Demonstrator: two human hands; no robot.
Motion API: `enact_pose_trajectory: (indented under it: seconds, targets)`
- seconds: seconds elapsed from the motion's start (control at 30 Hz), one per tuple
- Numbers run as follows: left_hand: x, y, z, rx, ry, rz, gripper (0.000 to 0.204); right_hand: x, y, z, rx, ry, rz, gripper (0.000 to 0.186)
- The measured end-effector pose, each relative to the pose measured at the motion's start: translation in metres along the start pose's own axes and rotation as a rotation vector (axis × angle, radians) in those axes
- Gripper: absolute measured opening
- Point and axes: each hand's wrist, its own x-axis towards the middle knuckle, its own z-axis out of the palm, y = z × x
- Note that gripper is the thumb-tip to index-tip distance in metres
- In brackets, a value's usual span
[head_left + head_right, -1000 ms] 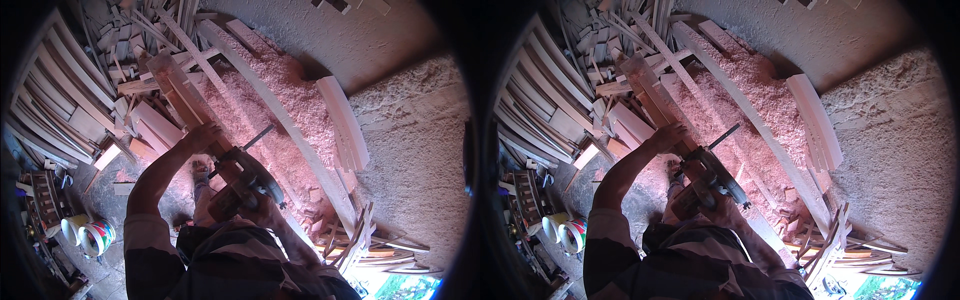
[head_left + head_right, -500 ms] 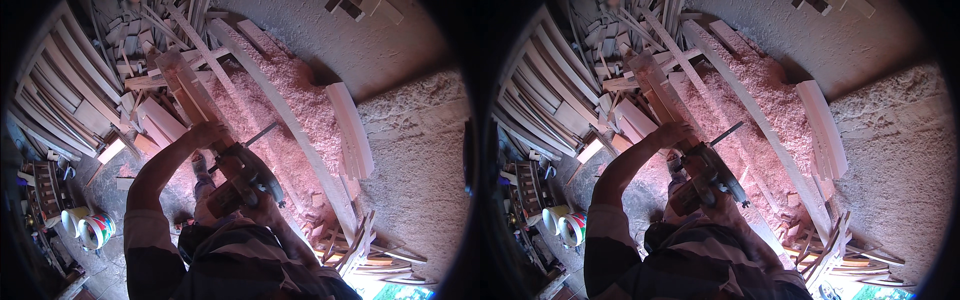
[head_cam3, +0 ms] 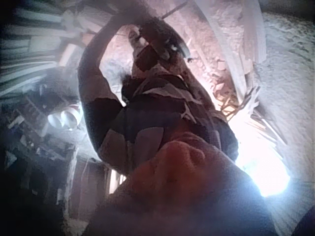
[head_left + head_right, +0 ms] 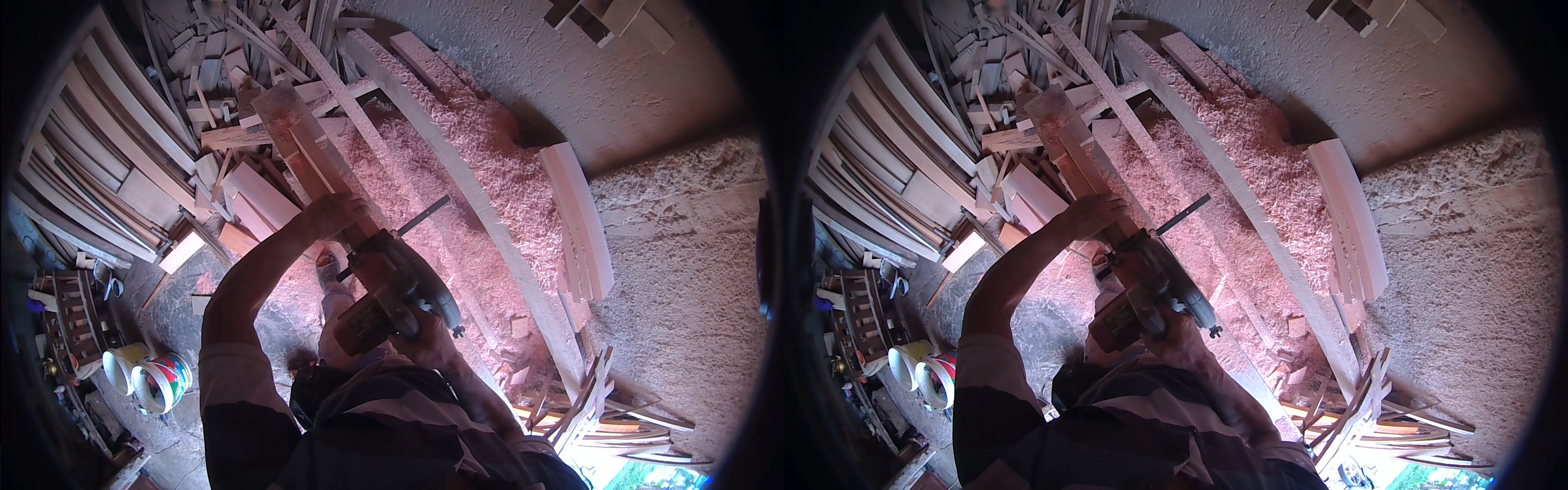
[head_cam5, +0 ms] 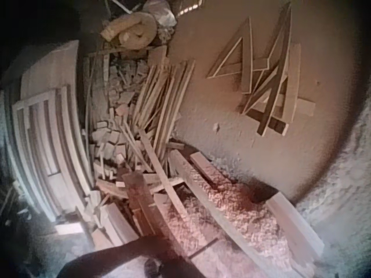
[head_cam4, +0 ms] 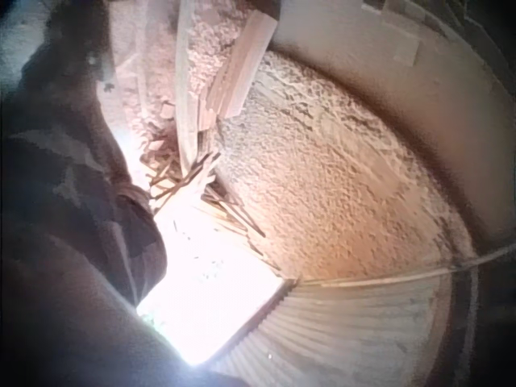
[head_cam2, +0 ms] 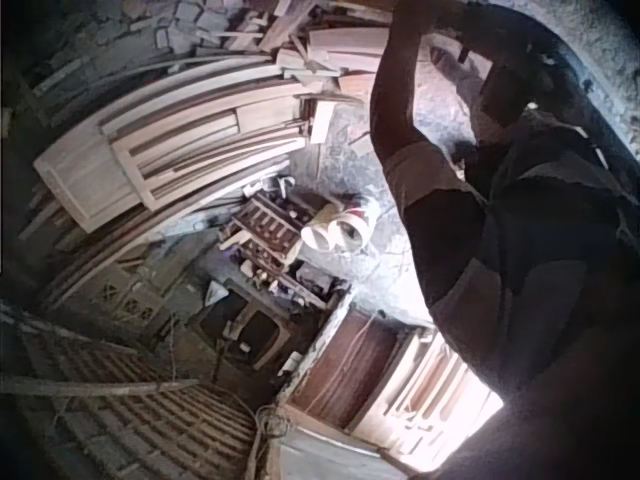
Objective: The person uses a handheld circular saw to cut a long wooden plank into shorter pieces. They repeatedly position the plank, cut it, and move the cut sections aside in a cluttered workshop.
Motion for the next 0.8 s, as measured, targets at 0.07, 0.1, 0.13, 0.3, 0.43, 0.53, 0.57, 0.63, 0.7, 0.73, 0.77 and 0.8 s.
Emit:
enact_pose_trajectory:
  seconds: [0.07,0.1,0.13,0.3,0.43,0.53,0.57,0.63,0.7,0.73,0.77,0.8]
  targets:
    - [-0.001,-0.007,-0.003,0.028,-0.023,0.045,0.077,0.006,-0.002,0.001,0.005,0.005,-0.021,0.054]
    - [-0.003,-0.010,-0.006,-0.019,-0.029,0.007,0.078,0.009,-0.003,0.002,0.009,0.015,-0.049,0.054]
    - [-0.005,-0.014,-0.010,-0.063,-0.054,-0.035,0.079,0.012,-0.005,0.003,0.014,-0.001,-0.027,0.054]
    - [-0.008,-0.029,-0.017,-0.031,-0.066,-0.031,0.081,0.026,-0.010,0.005,0.024,-0.028,0.012,0.057]
    - [-0.011,-0.045,-0.015,-0.009,-0.038,-0.046,0.082,0.037,-0.017,0.006,0.047,-0.028,0.022,0.058]
    - [-0.014,-0.054,-0.015,-0.013,-0.067,-0.045,0.082,0.046,-0.020,0.006,0.036,-0.048,0.050,0.060]
    - [-0.014,-0.056,-0.015,-0.035,-0.066,-0.023,0.082,0.049,-0.021,0.008,0.023,-0.043,0.052,0.060]
    - [-0.015,-0.062,-0.016,-0.020,-0.081,-0.057,0.083,0.054,-0.024,0.009,0.016,-0.033,0.043,0.062]
    - [-0.016,-0.068,-0.015,-0.010,-0.080,-0.064,0.085,0.059,-0.026,0.009,0.019,-0.020,0.014,0.063]
    - [-0.017,-0.071,-0.014,-0.001,-0.080,-0.059,0.087,0.062,-0.028,0.010,0.035,-0.024,0.021,0.063]
    - [-0.017,-0.074,-0.012,0.006,-0.081,-0.055,0.088,0.065,-0.030,0.010,0.043,-0.027,0.023,0.063]
    - [-0.019,-0.077,-0.010,0.000,-0.077,-0.071,0.089,0.067,-0.031,0.011,0.050,-0.032,0.024,0.064]
